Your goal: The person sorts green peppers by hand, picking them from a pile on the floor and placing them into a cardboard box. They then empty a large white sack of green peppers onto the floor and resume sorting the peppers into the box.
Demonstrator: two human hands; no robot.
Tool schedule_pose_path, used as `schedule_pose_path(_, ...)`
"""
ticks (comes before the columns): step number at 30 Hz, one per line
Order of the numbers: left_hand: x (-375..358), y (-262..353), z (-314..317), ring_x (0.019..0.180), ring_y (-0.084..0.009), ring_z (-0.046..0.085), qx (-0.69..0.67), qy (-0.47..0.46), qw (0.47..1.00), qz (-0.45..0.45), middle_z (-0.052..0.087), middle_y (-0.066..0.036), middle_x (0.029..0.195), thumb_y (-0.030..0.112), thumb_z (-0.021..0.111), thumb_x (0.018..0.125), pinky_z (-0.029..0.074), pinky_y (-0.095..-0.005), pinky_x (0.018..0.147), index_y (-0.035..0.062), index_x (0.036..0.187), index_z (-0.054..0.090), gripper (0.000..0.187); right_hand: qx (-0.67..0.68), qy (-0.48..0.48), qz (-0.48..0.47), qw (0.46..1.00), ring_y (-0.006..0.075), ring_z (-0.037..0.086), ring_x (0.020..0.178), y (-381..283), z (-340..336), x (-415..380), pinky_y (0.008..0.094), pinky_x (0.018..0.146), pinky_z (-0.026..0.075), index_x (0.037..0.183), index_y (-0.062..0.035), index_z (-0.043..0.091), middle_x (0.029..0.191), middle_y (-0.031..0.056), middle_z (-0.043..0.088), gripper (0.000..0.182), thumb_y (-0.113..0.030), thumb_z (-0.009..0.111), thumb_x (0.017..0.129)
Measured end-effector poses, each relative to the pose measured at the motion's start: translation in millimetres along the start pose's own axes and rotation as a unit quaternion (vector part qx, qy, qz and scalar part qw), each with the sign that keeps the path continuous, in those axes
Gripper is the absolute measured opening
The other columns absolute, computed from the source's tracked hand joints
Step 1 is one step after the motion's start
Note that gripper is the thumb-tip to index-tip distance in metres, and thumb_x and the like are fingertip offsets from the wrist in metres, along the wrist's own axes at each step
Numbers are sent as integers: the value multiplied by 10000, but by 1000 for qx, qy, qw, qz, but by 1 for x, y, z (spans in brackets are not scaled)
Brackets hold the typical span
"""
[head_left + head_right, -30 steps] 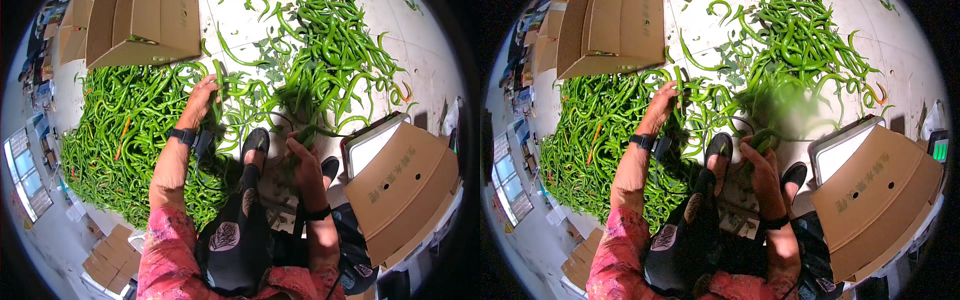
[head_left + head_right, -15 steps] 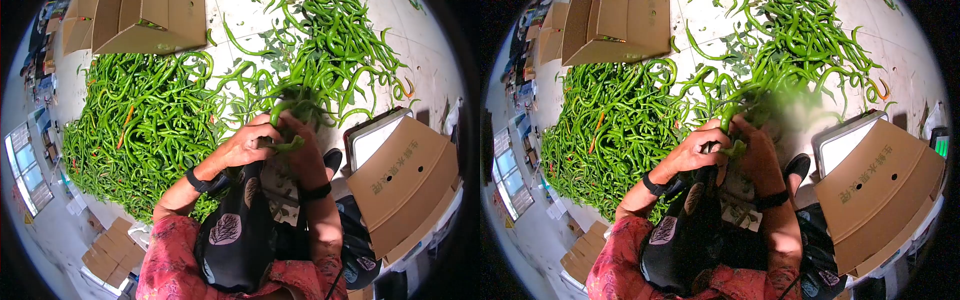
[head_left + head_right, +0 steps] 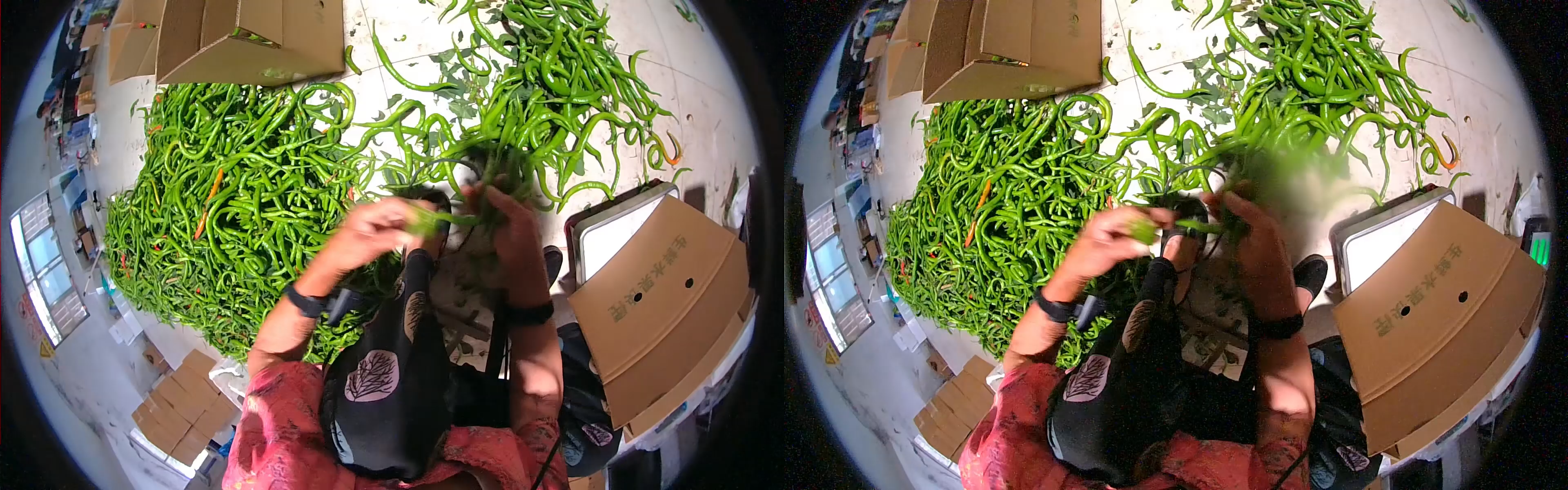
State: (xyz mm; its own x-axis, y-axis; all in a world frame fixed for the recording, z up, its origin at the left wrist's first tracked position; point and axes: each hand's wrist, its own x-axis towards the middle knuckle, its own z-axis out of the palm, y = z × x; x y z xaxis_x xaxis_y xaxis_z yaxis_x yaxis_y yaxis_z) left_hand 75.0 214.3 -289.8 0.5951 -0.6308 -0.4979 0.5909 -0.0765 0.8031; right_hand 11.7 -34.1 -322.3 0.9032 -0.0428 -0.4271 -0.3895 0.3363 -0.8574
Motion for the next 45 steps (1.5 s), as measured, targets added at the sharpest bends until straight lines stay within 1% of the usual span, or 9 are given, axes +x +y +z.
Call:
schedule_pose_path(3, -17, 3, -77, 1206, -279, 526, -493, 221, 822, 180, 545, -179, 1323, 98, 754, 802, 460, -392, 1023, 70, 1183, 586, 418, 324, 81, 121, 935, 197, 603, 919, -8, -12, -4, 334, 857, 497, 1354, -50, 500, 1093, 107, 629, 456, -70, 607, 911)
schedule_pose_path(8, 43, -13, -84, 1179, -233, 541, 92, 331, 934, 102, 618, -142, 1227, 114, 701, 845, 446, -350, 990, 52, 1252, 576, 430, 307, 50, 129, 941, 182, 609, 882, -5, 2, -8, 309, 817, 511, 1226, 0, 533, 1049, 100, 626, 333, -74, 600, 909)
schedule_pose_path(11, 110, -41, -82, 1015, -301, 601, 557, 311, 740, 212, 649, -168, 1068, 134, 719, 799, 460, -400, 903, 35, 1174, 616, 402, 338, 53, 124, 932, 205, 611, 852, -11, 8, -17, 332, 774, 514, 1234, -15, 523, 1024, 111, 621, 350, -81, 603, 900)
schedule_pose_path(17, 149, -30, -92, 881, -355, 538, 377, 259, 868, 195, 566, -177, 904, 95, 640, 775, 446, -430, 782, 23, 995, 601, 235, 411, 32, 14, 911, 226, 588, 773, -72, -12, -40, 355, 712, 490, 1211, -7, 524, 904, 104, 599, 328, -131, 605, 918)
schedule_pose_path(24, 212, -15, -138, 1223, -379, 451, 769, 244, 548, 220, 507, -135, 1306, 38, 589, 778, 379, -515, 962, 85, 1058, 611, 285, 443, 61, 113, 887, 165, 564, 785, -39, -9, -31, 305, 675, 473, 1228, 0, 531, 1009, 124, 599, 373, -245, 601, 956)
schedule_pose_path(34, 103, 17, 17, 741, -386, 579, 593, 117, 748, 274, 577, -178, 812, 155, 580, 926, 470, -458, 643, 34, 1044, 583, 169, 311, 105, 109, 938, 197, 611, 997, -20, 10, -13, 322, 888, 493, 1246, 9, 527, 1157, 125, 616, 382, -150, 627, 914)
schedule_pose_path(36, 77, 13, 66, 915, -354, 613, 315, 35, 946, -71, 622, -189, 976, 138, 584, 910, 498, -423, 773, 21, 1113, 599, 235, 292, 102, 141, 940, 200, 614, 1016, 1, 7, -13, 312, 931, 483, 1176, 12, 599, 1168, 113, 620, 339, -59, 655, 849)
schedule_pose_path(39, 65, -6, 51, 950, -322, 623, 412, -9, 896, 165, 637, -168, 1081, 208, 645, 887, 499, -414, 810, 19, 1083, 631, 273, -260, 61, -98, 959, 243, 568, 1135, -7, 4, -39, 360, 978, 447, 1234, -51, 599, 1229, 123, 571, 406, -139, 688, 849)
schedule_pose_path(45, 124, -66, -69, 897, -362, 535, 618, 389, 672, 121, 562, -185, 937, 298, 762, 767, 445, -461, 801, -5, 1045, 579, 450, 75, 96, 82, 989, 226, 572, 1073, -18, 5, -37, 347, 942, 454, 1130, -40, 665, 1157, 118, 574, 284, -119, 678, 857)
